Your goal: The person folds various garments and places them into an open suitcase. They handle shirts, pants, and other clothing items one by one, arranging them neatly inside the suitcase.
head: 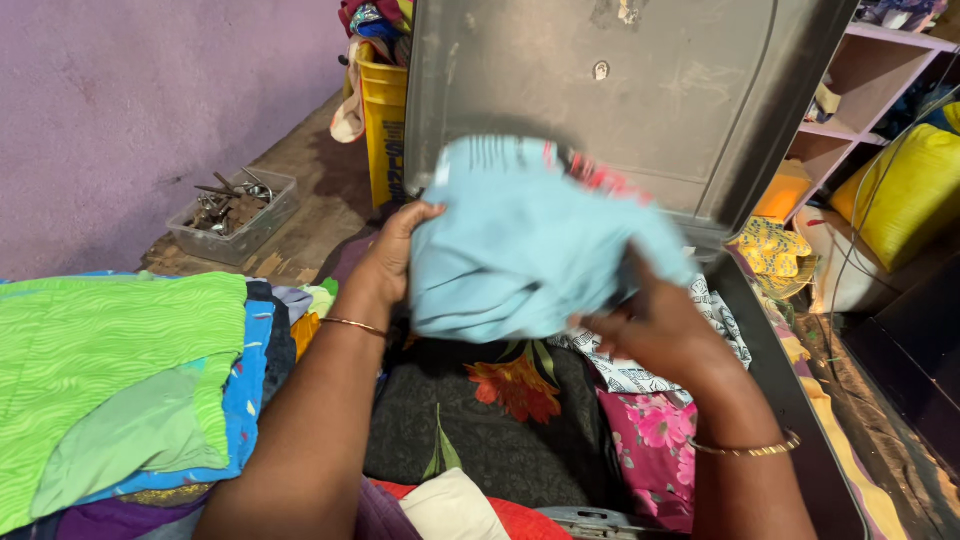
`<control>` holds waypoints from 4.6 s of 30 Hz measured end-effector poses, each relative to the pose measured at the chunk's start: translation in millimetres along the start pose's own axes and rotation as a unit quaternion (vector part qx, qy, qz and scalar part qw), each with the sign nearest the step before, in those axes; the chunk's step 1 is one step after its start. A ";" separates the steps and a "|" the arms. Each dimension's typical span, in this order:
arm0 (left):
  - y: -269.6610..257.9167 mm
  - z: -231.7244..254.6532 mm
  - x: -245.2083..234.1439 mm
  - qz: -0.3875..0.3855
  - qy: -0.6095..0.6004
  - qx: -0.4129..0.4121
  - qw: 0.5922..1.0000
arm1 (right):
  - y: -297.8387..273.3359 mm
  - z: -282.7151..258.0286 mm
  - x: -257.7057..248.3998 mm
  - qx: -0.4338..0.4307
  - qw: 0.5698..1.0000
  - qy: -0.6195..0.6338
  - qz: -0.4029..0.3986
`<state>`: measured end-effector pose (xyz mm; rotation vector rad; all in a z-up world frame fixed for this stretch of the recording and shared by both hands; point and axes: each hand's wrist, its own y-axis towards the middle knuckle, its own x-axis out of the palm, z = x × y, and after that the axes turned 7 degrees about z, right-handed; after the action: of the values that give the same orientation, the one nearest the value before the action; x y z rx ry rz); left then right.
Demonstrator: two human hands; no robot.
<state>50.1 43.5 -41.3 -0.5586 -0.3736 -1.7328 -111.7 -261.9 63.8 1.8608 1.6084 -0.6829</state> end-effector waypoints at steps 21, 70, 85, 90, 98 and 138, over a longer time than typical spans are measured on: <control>9.5 -72.0 -20.6 0.300 0.722 0.102 0.616 | 63.9 86.7 104.2 -0.163 0.950 -0.228 -0.138; -50.6 -84.8 75.2 0.104 0.778 -0.156 0.600 | 52.3 77.2 136.7 -0.146 0.879 -0.371 -0.261; -44.6 -86.4 74.5 0.106 0.784 -0.147 0.594 | 62.3 85.6 141.9 -0.170 0.882 -0.376 -0.226; -44.4 -84.3 76.7 0.104 0.790 -0.152 0.585 | 64.2 86.1 143.0 -0.195 0.890 -0.367 -0.188; -10.1 -75.8 88.5 0.015 0.834 -0.124 0.538 | 60.8 85.3 146.6 -0.206 0.877 -0.408 -0.148; -385.2 105.7 -5.3 0.109 0.831 0.095 0.538 | -261.9 78.1 54.9 -0.396 0.884 -0.083 -0.234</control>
<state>-305.5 193.1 62.0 1.2499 0.8627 -1.2276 -363.7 -252.2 -55.0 0.8115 1.8527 -0.2711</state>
